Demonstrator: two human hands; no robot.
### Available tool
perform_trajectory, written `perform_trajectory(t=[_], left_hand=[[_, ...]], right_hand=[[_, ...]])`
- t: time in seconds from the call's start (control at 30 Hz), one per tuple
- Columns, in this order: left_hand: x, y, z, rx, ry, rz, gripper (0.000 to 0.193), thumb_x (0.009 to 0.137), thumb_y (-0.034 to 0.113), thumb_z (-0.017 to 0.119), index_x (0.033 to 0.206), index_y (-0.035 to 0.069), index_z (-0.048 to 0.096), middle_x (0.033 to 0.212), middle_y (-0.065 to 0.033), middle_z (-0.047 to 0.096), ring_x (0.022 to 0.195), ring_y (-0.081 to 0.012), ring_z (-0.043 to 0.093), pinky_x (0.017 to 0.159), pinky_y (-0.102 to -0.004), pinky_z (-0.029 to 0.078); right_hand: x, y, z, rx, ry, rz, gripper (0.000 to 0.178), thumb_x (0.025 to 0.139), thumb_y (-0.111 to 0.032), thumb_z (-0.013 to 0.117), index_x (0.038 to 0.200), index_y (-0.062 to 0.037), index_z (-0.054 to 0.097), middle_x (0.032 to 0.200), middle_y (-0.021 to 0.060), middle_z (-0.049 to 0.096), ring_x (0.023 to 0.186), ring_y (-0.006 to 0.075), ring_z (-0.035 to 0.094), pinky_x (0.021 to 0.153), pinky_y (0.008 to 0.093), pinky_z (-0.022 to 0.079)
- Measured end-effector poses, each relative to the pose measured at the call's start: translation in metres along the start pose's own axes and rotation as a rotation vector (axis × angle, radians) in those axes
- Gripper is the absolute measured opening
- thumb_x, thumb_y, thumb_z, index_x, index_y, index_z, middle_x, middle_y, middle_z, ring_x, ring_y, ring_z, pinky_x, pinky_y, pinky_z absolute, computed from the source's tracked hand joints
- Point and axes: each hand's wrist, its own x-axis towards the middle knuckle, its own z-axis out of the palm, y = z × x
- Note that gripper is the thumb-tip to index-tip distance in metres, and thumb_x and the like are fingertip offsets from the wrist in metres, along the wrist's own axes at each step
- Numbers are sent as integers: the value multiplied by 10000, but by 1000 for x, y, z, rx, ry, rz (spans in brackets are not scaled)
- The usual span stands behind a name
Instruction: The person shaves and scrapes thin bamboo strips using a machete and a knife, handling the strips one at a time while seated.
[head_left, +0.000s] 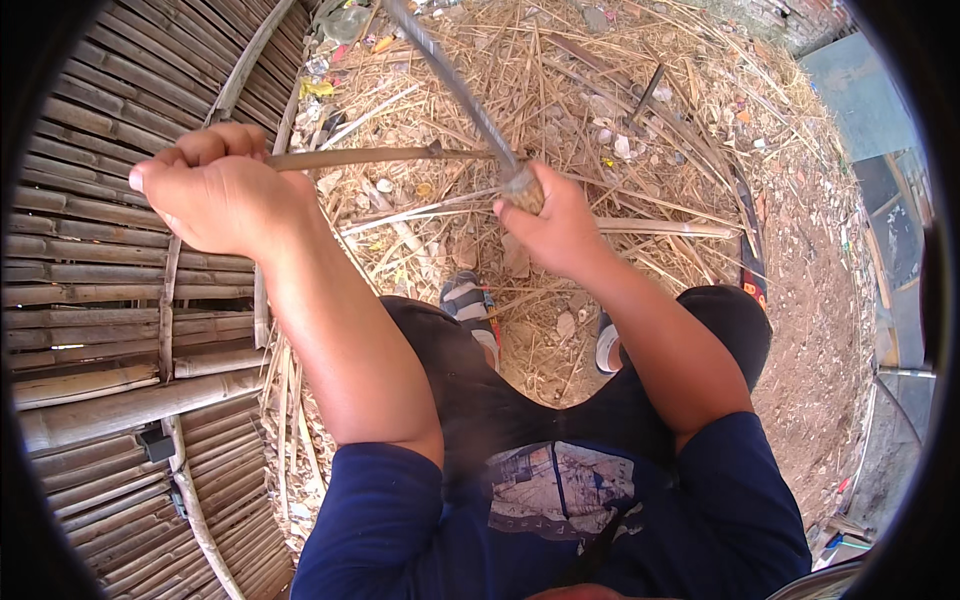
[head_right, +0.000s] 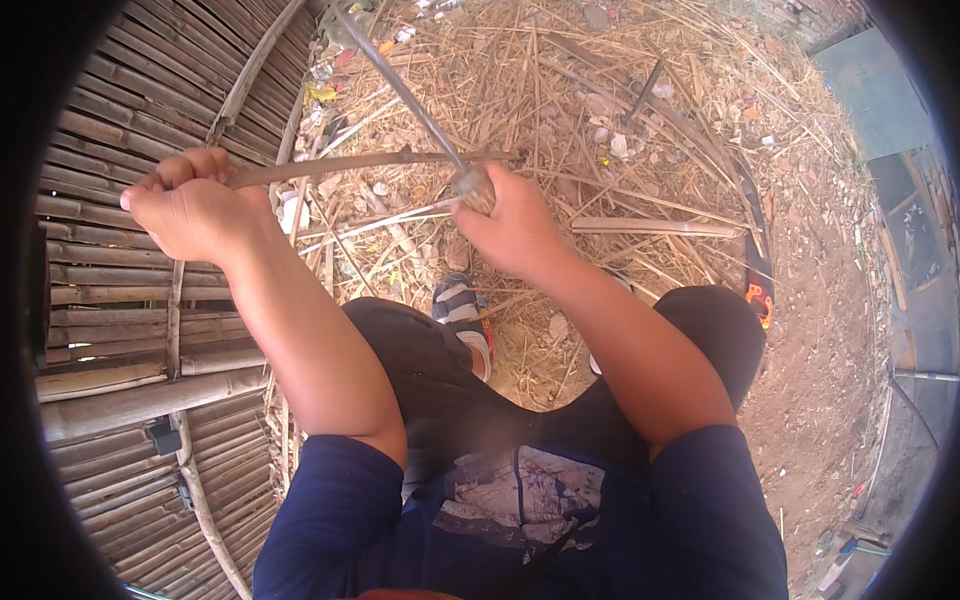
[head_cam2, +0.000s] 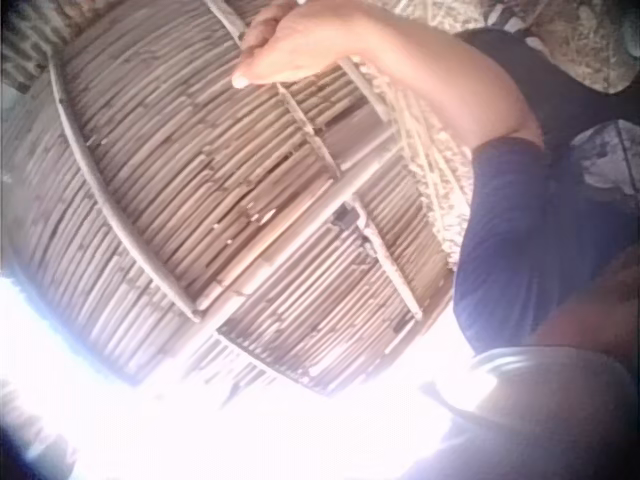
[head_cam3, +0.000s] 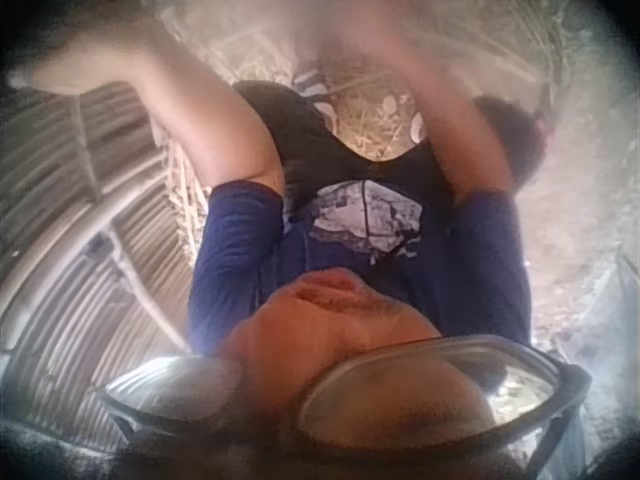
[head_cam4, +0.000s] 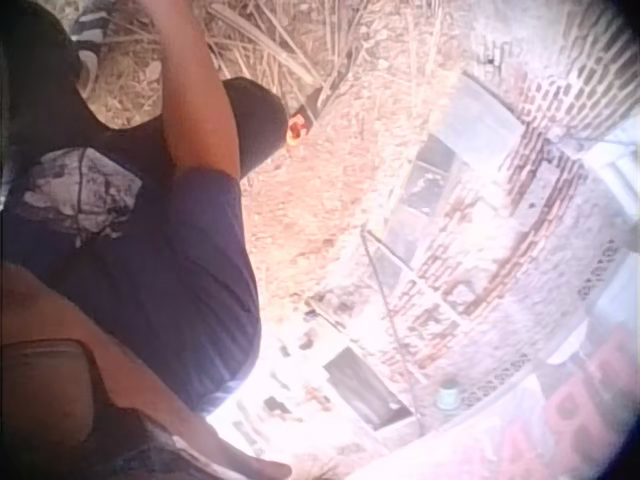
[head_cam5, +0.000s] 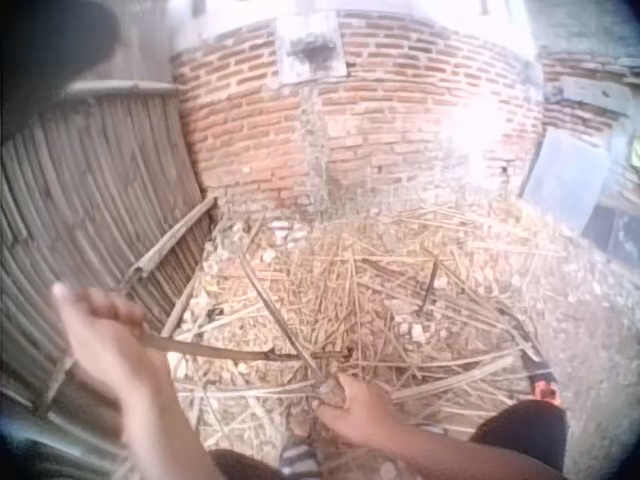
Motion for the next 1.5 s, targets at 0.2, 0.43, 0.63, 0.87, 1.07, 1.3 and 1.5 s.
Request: perform_trajectory(t=[0.2, 0.43, 0.63, 0.87, 1.07, 1.3, 1.5], left_hand=[[-15, 4, 12, 107, -21, 9, 399, 1083, 320, 257, 767, 105, 372, 574, -9, 373, 520, -158, 369, 532, -312, 364], [3, 1, -4, 48, 32, 40, 446, 1083, 320, 283, 691, 110, 322, 551, -7, 348, 498, -161, 340, 498, -307, 329], [3, -2, -3, 16, 3, 13, 396, 1099, 315, 273, 766, 108, 328, 590, -5, 334, 523, -150, 318, 526, -309, 318], [-8, 6, 8, 29, 62, 2, 299, 1098, 308, 324, 1034, 39, 439, 617, -5, 389, 527, -144, 335, 539, -317, 333], [5, 1, -7, 68, 67, 28, 291, 1075, 283, 362, 1163, 17, 438, 618, -14, 435, 545, -142, 388, 545, -305, 365], [11, -3, -11, -35, -72, -18, 344, 1073, 381, 457, 1137, 43, 450, 679, -14, 408, 573, -137, 360, 542, -312, 331], [8, -13, -10, -173, -226, 2, 371, 1064, 463, 454, 951, 110, 473, 675, -7, 372, 567, -143, 327, 543, -294, 306]], right_hand=[[-8, 48, 10, -605, -86, 53, 319, 850, -109, 716, 1125, -9, 589, 811, 194, 697, 770, 351, 713, 691, 449, 551], [5, 52, 7, -323, -183, 75, 491, 783, -179, 760, 1207, 16, 609, 890, 237, 706, 811, 385, 703, 756, 452, 539], [-2, 7, -2, -39, -92, 117, 373, 848, -205, 735, 1150, -13, 627, 835, 178, 690, 734, 276, 675, 685, 387, 507], [-16, 37, 15, -381, -10, -88, 287, 853, -183, 715, 1059, -22, 596, 892, 235, 699, 842, 411, 692, 708, 497, 531], [-5, 55, 29, -394, -79, 80, 319, 824, -185, 738, 1058, -8, 615, 904, 237, 707, 826, 400, 699, 728, 496, 534], [6, 59, 5, 57, -236, 287, 372, 868, -182, 773, 1162, -11, 620, 781, 26, 631, 593, 96, 550, 535, 287, 447], [9, 41, -14, -46, -9, 156, 376, 860, -241, 753, 1131, -6, 639, 790, 95, 665, 684, 217, 636, 643, 368, 492]])
